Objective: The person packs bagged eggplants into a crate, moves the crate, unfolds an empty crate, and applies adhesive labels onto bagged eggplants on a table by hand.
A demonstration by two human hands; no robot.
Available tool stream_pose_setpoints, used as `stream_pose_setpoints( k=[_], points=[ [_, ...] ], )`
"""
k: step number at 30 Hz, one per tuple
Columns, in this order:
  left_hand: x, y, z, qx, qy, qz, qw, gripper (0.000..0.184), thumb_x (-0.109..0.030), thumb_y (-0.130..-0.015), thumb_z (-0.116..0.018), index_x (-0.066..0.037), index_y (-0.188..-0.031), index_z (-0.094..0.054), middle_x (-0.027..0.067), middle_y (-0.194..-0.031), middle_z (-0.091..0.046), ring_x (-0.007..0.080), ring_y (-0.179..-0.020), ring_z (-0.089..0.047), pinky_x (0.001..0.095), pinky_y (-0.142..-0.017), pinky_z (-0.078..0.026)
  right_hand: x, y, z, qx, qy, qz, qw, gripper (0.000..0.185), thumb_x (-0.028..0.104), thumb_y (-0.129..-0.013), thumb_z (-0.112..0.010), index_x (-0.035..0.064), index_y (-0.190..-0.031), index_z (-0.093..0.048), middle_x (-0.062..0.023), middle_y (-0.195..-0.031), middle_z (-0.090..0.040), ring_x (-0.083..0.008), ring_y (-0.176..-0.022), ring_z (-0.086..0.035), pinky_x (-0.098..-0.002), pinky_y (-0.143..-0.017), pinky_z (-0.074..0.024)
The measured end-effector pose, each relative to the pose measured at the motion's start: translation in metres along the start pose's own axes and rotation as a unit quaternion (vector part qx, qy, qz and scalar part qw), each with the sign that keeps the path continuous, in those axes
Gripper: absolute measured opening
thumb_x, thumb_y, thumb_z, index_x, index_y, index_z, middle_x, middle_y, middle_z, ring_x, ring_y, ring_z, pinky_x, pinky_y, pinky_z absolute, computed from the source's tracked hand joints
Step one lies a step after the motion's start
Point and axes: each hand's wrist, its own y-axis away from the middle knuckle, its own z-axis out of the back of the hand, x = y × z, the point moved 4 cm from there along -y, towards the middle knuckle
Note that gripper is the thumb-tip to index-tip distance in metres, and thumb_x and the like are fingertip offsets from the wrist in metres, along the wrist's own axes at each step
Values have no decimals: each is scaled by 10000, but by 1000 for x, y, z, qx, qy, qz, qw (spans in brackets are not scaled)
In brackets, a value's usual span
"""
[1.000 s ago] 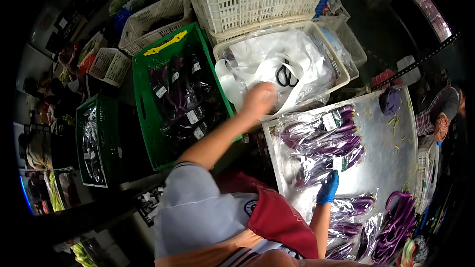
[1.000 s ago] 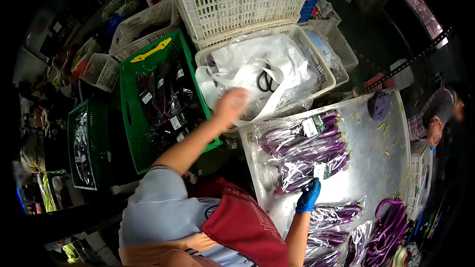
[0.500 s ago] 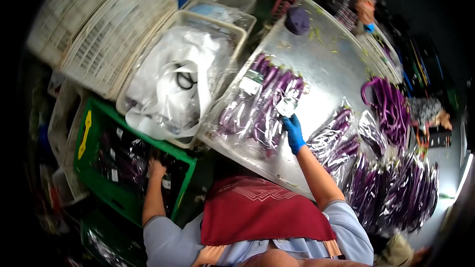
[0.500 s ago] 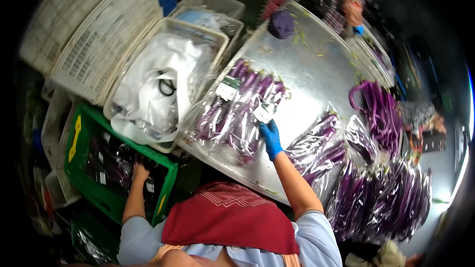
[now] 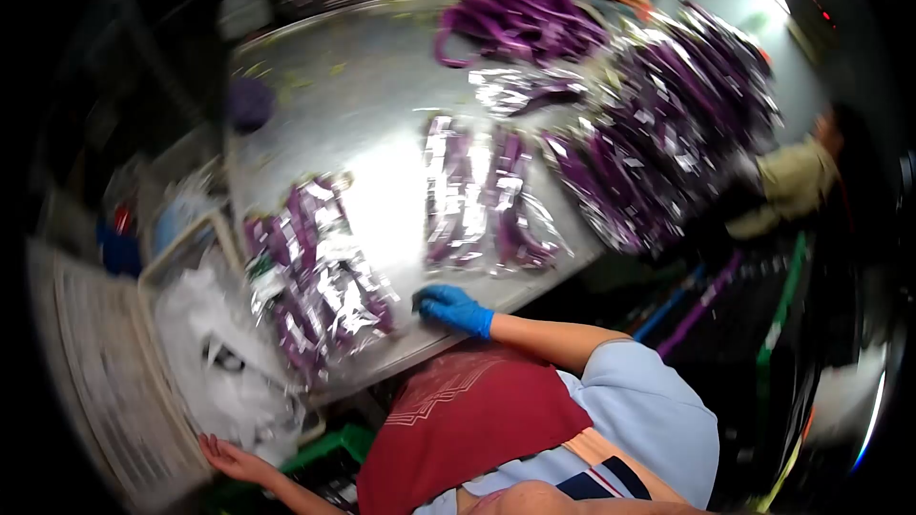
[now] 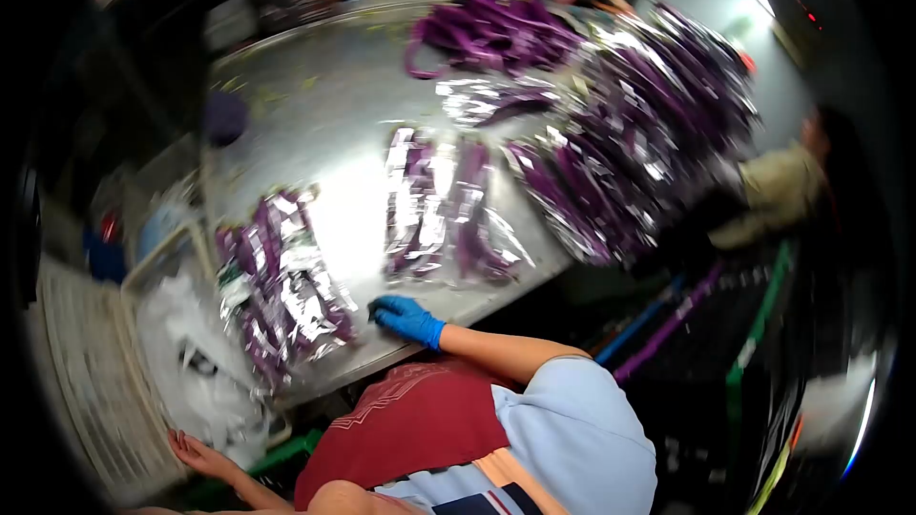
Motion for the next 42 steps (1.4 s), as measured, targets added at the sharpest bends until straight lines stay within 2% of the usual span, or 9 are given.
stream_pose_setpoints(
  k=[7, 11, 13, 15, 17, 19, 22, 27, 42],
  points=[
    [-124, 33, -214, 356, 282, -33, 890, 334, -35, -870, -388, 19, -1199, -382, 119, -1115, -482, 178, -995, -471, 287, -867, -368, -46, 162, 68, -188, 151, -138, 961, 280, 205, -774, -508, 27, -984, -561, -147, -914, -587, -237, -850, -570, -319, -775, -447],
    [-169, 89, -266, 484, 316, -31, 815, 330, -22, -872, -385, 10, -1201, -380, 121, -1073, -504, 169, -953, -488, 277, -849, -387, -141, 343, 70, -476, 169, -299, 809, 248, 169, -726, -499, 46, -926, -581, -173, -810, -596, -240, -764, -588, -330, -701, -468],
    [-191, 117, -274, 545, 307, -44, 779, 326, -22, -873, -384, 11, -1197, -383, 121, -1065, -509, 171, -946, -492, 278, -841, -395, -192, 439, 30, -469, 210, -421, 747, 288, 229, -726, -498, 36, -923, -580, -202, -863, -595, -350, -820, -575, -400, -712, -459],
    [-201, 144, -279, 582, 302, -75, 751, 319, -34, -871, -395, 14, -1187, -394, 127, -1067, -513, 175, -933, -500, 287, -839, -396, -242, 512, -26, -269, 162, -624, 716, 358, 304, -747, -473, 61, -981, -592, -187, -1009, -564, -340, -925, -545, -403, -781, -439],
    [-216, 177, -271, 613, 276, -46, 739, 315, -35, -869, -400, 14, -1180, -404, 130, -1063, -518, 177, -930, -503, 287, -833, -397, -370, 590, -107, -245, 203, -643, 696, 352, 305, -765, -458, 94, -1010, -596, -153, -1054, -560, -331, -962, -533, -393, -812, -430],
    [-226, 208, -261, 636, 254, -95, 723, 305, -31, -860, -412, 13, -1162, -431, 127, -1064, -534, 183, -952, -507, 293, -841, -385, -370, 603, -140, 39, 245, -555, 794, 308, 288, -757, -473, 95, -947, -620, -163, -1006, -576, -336, -918, -551, -393, -784, -446],
    [-215, 260, -252, 655, 121, -262, 698, 378, -71, -836, -464, 16, -1198, -398, 171, -1177, -460, 268, -1091, -434, 350, -934, -305, -253, 567, -96, -7, 250, -531, 810, 274, 272, -743, -489, 78, -876, -630, -194, -942, -585, -351, -871, -562, -403, -741, -459],
    [-170, 313, -242, 537, -110, -519, 656, 571, -238, -807, -510, -38, -1290, -280, 150, -1334, -284, 317, -1240, -243, 435, -995, -205, -294, 592, -77, -257, 78, -499, 824, 282, 255, -757, -466, 34, -839, -621, -245, -928, -564, -359, -884, -553, -416, -714, -452],
    [-173, 313, -239, 510, -110, -520, 676, 631, -162, -687, -592, -100, -1263, -344, 84, -1330, -316, 265, -1230, -285, 403, -1001, -228, -398, 597, -24, -275, -170, -592, 738, 200, 248, -820, -505, 63, -893, -534, -73, -780, -581, -189, -651, -543, -317, -544, -445]
  ],
)
